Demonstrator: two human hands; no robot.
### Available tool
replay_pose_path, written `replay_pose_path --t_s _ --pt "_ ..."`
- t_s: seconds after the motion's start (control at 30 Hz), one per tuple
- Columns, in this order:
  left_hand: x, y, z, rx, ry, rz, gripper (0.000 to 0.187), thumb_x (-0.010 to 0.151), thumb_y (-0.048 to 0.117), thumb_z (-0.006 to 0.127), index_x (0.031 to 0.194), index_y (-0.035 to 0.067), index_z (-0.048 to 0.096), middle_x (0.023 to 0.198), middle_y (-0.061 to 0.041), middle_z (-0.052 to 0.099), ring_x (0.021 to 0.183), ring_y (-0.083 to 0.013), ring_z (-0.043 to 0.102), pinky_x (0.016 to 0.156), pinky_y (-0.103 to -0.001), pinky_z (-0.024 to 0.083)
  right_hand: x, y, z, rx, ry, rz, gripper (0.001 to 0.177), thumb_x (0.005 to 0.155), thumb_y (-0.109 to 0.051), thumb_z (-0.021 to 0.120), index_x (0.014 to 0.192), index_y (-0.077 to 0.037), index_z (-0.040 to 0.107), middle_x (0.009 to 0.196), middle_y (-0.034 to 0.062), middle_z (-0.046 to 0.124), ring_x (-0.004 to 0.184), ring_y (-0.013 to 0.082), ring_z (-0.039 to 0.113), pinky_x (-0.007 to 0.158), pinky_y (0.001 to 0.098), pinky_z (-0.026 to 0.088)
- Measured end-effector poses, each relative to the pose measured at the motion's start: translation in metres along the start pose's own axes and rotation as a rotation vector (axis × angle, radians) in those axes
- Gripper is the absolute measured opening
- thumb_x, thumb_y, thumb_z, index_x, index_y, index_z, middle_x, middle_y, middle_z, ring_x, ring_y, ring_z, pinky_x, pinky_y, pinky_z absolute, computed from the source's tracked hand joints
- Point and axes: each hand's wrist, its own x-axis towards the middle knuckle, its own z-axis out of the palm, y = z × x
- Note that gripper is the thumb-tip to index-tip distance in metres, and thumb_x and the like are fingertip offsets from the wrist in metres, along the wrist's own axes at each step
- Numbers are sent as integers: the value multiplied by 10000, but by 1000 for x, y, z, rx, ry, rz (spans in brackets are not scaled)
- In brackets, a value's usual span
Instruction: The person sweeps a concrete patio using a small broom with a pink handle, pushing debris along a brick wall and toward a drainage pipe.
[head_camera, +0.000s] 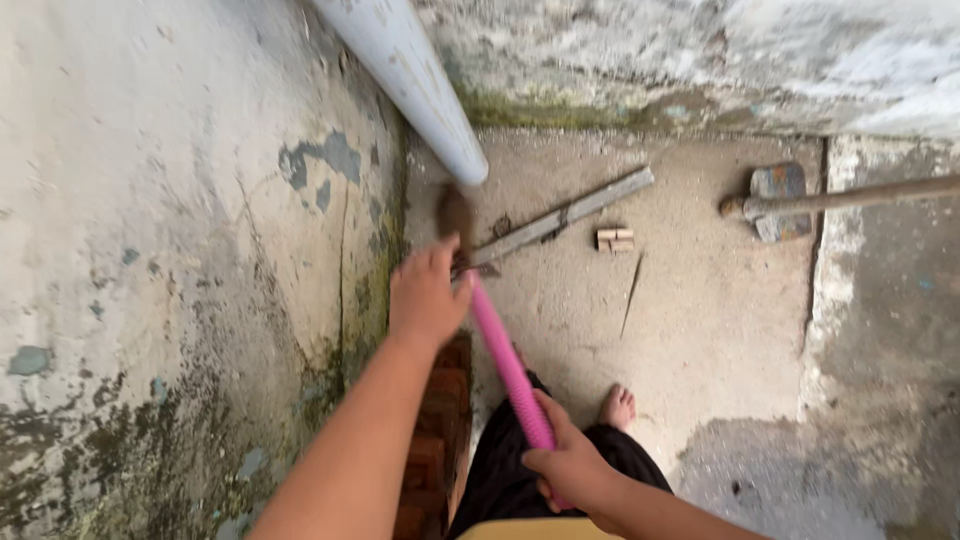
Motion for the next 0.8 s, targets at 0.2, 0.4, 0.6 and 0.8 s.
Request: replay_pose_path --t_s 0.2,0.4,0.6,0.8 --pt "47 1 -19 60 -13 55 649 940 370 654 1512 175 419 1488 -145 495 1403 -345 411 1167 -521 282 85 -20 -7 -53 -28 35 809 851 -3 656 1586 -216 397 774 67 650 479 125 509 379 264 430" --pt "44 -14 -19 59 -41 40 653 942 373 657 1518 185 414 1498 -123 495 1422 -324 406 1198 -497 268 105 -60 -12 155 156 -68 836 880 27 643 1614 -188 305 765 79 584 518 137 521 395 286 437" --pt "41 -23 -15 47 -77 -25 653 935 373 653 1513 192 409 1491 -123 486 1414 -312 402 1170 -495 282 3 -59 46 101 18 24 563 952 -306 633 1454 -182 410 742 57 543 524 171 527 412 323 488" --pt "40 -28 -20 26 -47 -38 632 946 366 644 1513 199 422 1497 -91 504 1425 -290 423 1192 -496 296 73 -87 34 14 -2 -18 725 826 -25 698 1493 -132 436 806 123 658 439 164 544 346 290 405"
